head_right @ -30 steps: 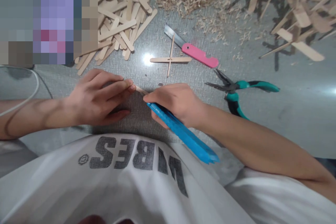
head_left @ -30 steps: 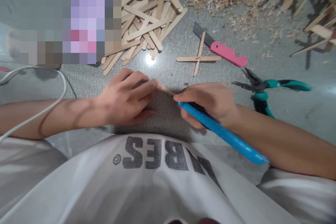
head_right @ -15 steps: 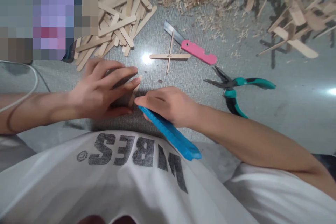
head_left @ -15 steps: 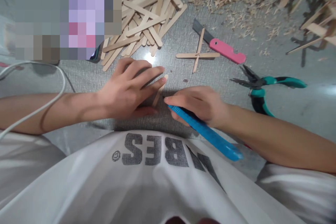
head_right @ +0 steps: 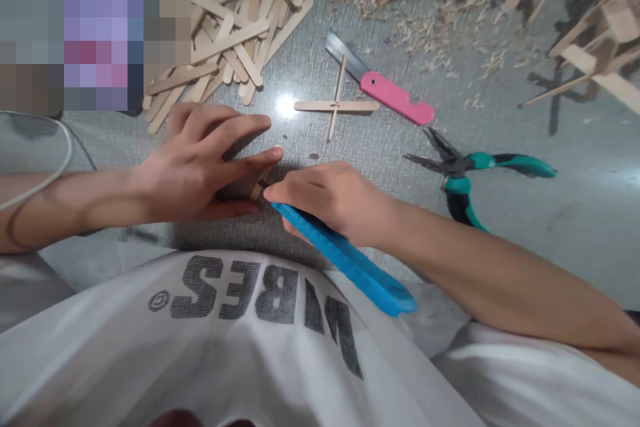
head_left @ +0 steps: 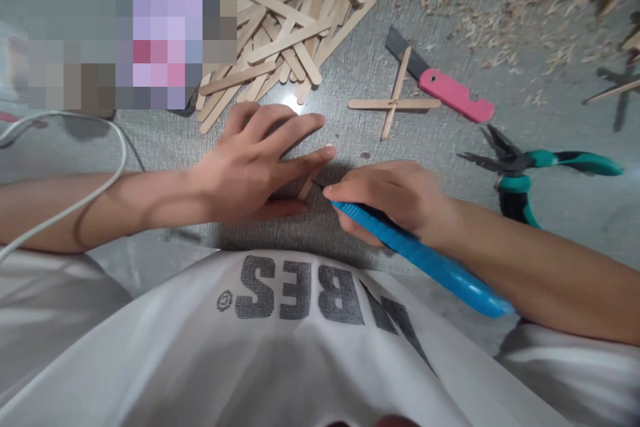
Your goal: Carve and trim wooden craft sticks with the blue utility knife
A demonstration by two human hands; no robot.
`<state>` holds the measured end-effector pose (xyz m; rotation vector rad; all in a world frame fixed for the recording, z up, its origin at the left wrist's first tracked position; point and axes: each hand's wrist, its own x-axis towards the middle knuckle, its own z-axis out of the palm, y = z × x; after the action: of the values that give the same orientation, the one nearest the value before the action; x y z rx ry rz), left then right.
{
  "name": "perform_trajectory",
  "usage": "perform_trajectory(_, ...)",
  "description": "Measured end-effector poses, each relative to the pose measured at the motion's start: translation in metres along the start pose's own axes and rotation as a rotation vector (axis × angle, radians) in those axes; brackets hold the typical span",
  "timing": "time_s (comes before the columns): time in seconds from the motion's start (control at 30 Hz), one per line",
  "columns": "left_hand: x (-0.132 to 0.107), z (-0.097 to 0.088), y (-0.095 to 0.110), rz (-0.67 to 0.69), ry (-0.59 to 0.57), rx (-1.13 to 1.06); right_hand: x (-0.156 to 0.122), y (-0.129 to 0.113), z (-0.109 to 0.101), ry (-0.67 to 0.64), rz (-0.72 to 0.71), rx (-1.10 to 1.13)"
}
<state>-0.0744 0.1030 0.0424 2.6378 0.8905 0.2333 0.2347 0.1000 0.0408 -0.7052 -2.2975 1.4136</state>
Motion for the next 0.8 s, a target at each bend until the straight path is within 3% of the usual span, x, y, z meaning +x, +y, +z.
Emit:
perform_trajectory(0.07,0.001,-0.001,0.000,-0.008,-0.019,0.001,0.001,0.002,-0.001,0.029,-0.123,-0.026)
perform_trajectory(0.2,0.003,-0.002,0.002,-0.024,-0.032,0.003,0.001,0.008,0.001,0.103,-0.222,0.002)
perform_trajectory(0.43,0.003,-0.003,0.006,-0.047,-0.031,0.048,-0.004,-0.002,-0.003,0.033,-0.064,0.016)
perform_trajectory(0.8,0.002,-0.002,-0.002,-0.012,-0.030,-0.015,-0.003,-0.002,-0.004,0.055,-0.144,0.064)
